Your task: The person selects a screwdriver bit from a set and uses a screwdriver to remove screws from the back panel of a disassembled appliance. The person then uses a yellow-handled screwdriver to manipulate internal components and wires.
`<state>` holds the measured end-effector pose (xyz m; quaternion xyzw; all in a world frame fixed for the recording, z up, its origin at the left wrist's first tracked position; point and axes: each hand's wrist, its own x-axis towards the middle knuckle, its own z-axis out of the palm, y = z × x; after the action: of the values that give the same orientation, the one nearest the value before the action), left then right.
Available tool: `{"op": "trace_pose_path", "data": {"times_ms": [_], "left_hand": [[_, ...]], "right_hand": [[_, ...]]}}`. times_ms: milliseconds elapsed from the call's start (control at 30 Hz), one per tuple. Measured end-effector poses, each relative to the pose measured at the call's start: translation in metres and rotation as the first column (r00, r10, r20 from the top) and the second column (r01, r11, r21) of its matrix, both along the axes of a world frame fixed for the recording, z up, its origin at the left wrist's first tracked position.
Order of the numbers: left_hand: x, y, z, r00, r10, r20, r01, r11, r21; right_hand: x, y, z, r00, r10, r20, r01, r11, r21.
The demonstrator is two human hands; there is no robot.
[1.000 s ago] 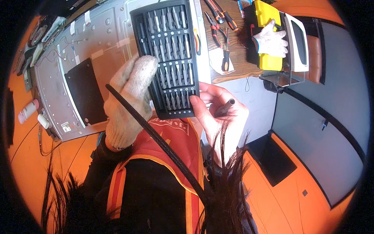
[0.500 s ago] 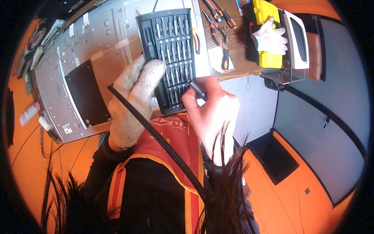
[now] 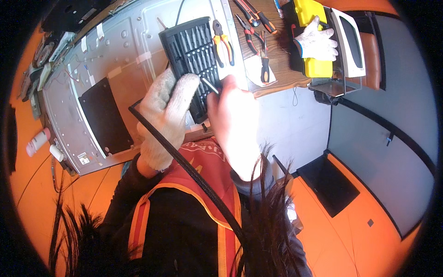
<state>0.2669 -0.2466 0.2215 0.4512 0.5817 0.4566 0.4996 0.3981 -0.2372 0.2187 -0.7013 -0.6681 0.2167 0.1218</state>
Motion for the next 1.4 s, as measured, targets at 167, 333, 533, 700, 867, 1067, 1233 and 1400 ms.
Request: {"op": "trace_pose_path", "data": {"times_ms": [167,333,533,700,867,1067,1233,1400], "left_hand": [[0.000,0.002,-0.017,0.987,0.032,-0.158,-0.019,0.996,0.084],[0.000,0.002,-0.025,0.981,0.042,-0.191,-0.023,0.995,0.101],[0.003,0.004,-0.029,0.983,0.043,-0.180,-0.027,0.996,0.090],[0.005,0.007,-0.032,0.967,0.163,0.193,-0.129,0.976,-0.178],[0.014,0.006,-0.032,0.964,0.201,0.173,-0.180,0.975,-0.134],[0.018,0.009,-0.047,0.974,0.224,0.036,-0.222,0.974,-0.051],[0.024,0.010,-0.072,0.972,0.184,-0.146,-0.173,0.981,0.082],[0.035,0.008,-0.112,0.940,0.133,-0.315,-0.159,0.986,-0.058]], "right_hand": [[-0.008,0.004,-0.018,0.997,-0.023,0.072,0.020,0.999,0.043],[-0.009,0.000,-0.021,0.999,-0.023,0.023,0.021,0.996,0.087],[-0.010,-0.005,-0.017,0.997,-0.076,-0.020,0.077,0.994,0.074],[-0.010,-0.004,-0.016,0.994,-0.112,-0.012,0.112,0.993,0.020],[-0.010,-0.005,-0.019,0.994,-0.109,-0.008,0.109,0.994,0.007],[-0.007,-0.001,-0.029,0.992,-0.124,-0.027,0.124,0.992,-0.005],[-0.009,0.002,-0.054,0.988,-0.127,0.082,0.124,0.991,0.041],[0.001,0.002,-0.089,0.983,-0.184,-0.003,0.183,0.982,-0.045]]}}
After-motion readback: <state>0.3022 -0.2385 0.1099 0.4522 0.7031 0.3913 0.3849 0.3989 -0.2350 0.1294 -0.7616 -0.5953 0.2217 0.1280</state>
